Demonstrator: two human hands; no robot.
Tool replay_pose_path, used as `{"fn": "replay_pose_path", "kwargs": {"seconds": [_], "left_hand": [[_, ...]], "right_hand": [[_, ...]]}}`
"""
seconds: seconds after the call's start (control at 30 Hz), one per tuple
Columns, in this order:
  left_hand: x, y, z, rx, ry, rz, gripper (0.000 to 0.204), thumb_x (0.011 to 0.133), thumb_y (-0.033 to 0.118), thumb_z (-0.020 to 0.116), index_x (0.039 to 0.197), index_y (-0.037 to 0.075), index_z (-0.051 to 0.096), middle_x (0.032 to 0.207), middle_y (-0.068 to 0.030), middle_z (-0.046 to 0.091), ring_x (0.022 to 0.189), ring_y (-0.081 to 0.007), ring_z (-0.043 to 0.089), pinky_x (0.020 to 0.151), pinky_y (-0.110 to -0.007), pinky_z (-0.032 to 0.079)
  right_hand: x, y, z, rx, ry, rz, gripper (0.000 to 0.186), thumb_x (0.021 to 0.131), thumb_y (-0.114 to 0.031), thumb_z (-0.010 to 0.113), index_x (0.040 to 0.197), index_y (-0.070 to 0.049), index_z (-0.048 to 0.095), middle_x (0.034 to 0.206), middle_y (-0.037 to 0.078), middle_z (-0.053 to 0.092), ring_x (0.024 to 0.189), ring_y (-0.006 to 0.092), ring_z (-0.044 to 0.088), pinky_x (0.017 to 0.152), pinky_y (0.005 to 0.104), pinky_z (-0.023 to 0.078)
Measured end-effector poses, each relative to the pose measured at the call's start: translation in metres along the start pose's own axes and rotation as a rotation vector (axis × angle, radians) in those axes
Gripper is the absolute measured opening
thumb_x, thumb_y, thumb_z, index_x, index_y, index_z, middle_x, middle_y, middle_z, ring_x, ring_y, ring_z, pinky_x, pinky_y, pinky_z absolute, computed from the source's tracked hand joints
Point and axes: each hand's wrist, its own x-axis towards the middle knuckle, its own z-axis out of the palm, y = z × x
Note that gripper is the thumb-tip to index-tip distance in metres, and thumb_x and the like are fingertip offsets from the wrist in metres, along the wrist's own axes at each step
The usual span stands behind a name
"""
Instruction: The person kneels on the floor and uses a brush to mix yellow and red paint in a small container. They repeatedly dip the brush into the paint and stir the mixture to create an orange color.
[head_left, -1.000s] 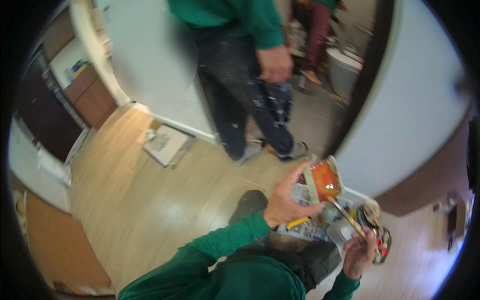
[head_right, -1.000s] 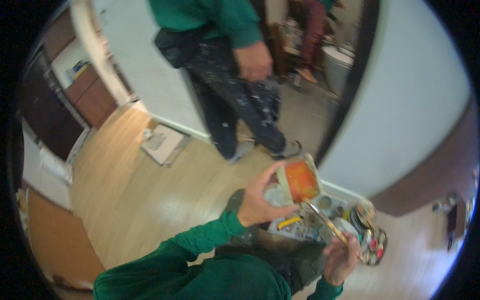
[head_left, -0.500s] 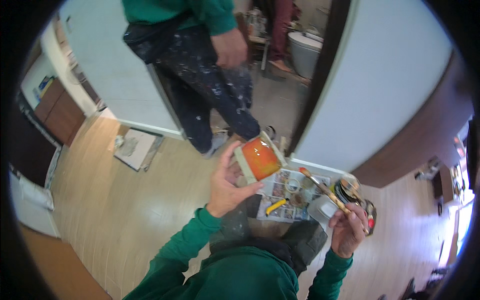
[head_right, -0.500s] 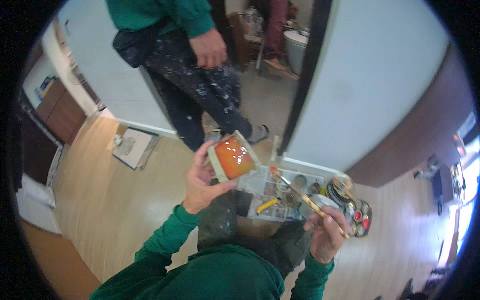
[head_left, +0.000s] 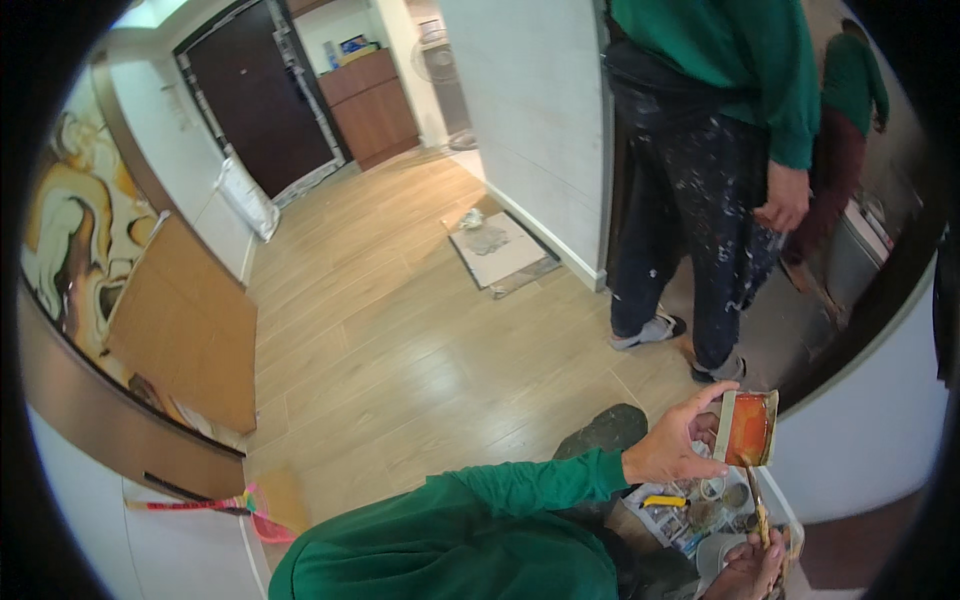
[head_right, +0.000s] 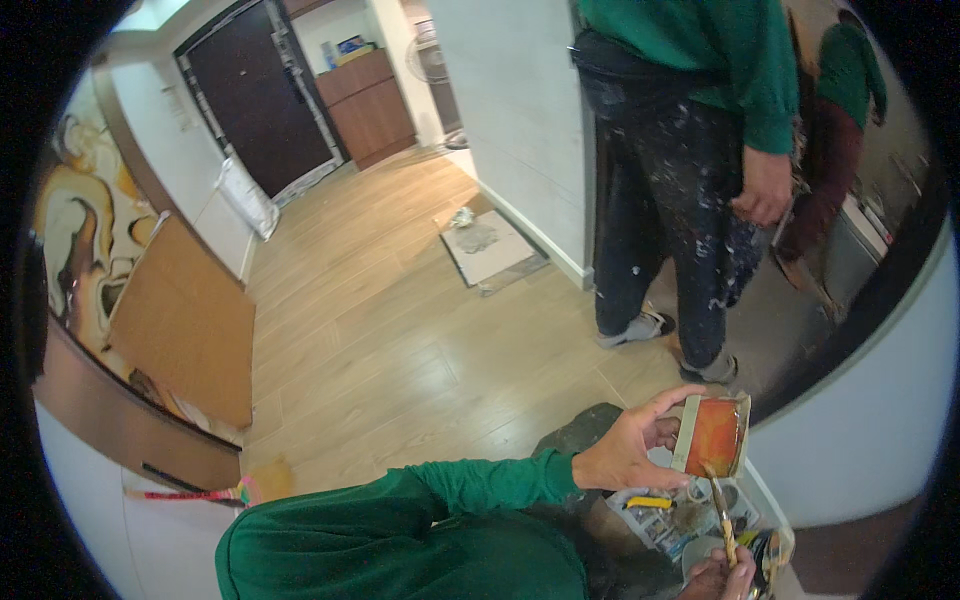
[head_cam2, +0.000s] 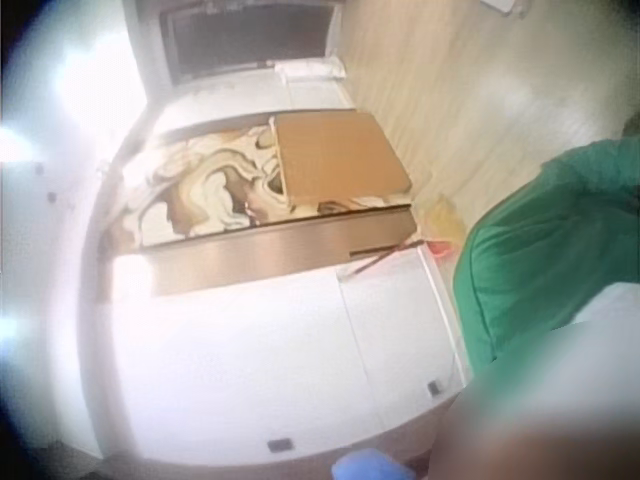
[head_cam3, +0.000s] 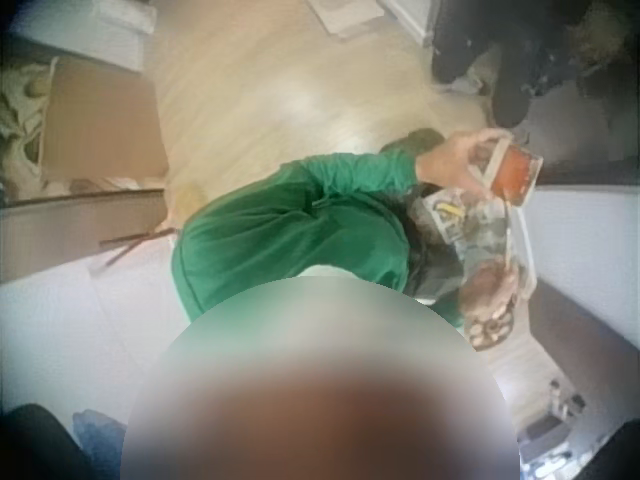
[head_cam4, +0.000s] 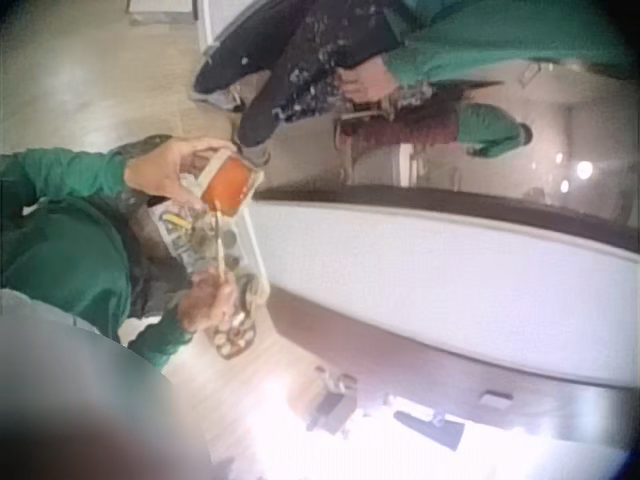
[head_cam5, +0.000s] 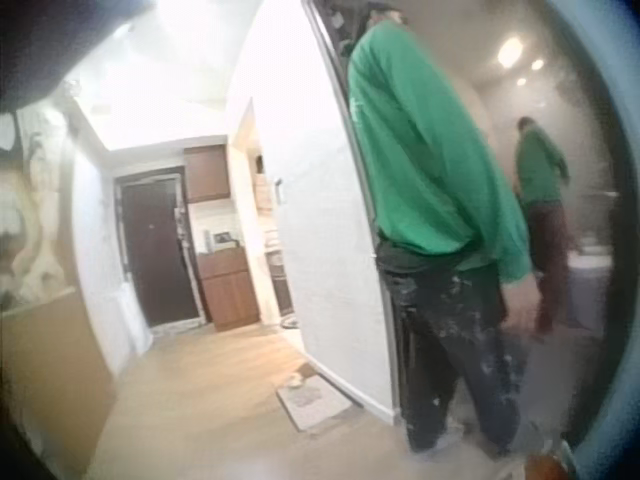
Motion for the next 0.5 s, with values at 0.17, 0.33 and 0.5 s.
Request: {"fn": "replay_pose_path", "kwargs": {"seconds": [0.17, 0.33, 0.5], "left_hand": [[-0.001, 0.013, -0.015, 0.058, 0.086, 0.038, 0.104, 0.078, -0.004, 0.082, 0.161, 0.006, 0.021, 0.147, -0.0129, 0.050, 0.124, -0.0198, 0.059, 0.106, -0.037, 0.048], [-0.008, 0.029, -0.026, 0.150, 0.124, -0.028, 0.103, 0.078, -0.002, 0.081, 0.161, 0.006, 0.020, 0.146, -0.0128, 0.050, 0.123, -0.0195, 0.059, 0.102, -0.035, 0.048], [-0.017, 0.025, -0.026, 0.202, 0.171, 0.017, 0.102, 0.080, 0.000, 0.080, 0.162, 0.009, 0.020, 0.145, -0.0128, 0.051, 0.122, -0.0192, 0.059, 0.101, -0.034, 0.049]], "right_hand": [[0.009, 0.005, 0.002, 0.894, -0.279, -0.126, 0.028, 0.101, -0.025, 0.058, 0.114, -0.002, 0.069, 0.108, 0.012, 0.071, 0.100, 0.0251, 0.068, 0.090, 0.0397, 0.057], [0.021, 0.022, -0.003, 1.318, -0.371, 0.034, 0.028, 0.099, -0.025, 0.060, 0.112, -0.002, 0.069, 0.113, 0.016, 0.070, 0.102, 0.0281, 0.067, 0.088, 0.0425, 0.057], [0.032, 0.029, 0.004, 1.574, -0.531, 0.053, 0.030, 0.097, -0.028, 0.062, 0.114, -0.004, 0.066, 0.124, 0.014, 0.065, 0.112, 0.0288, 0.061, 0.093, 0.0451, 0.054]]}}
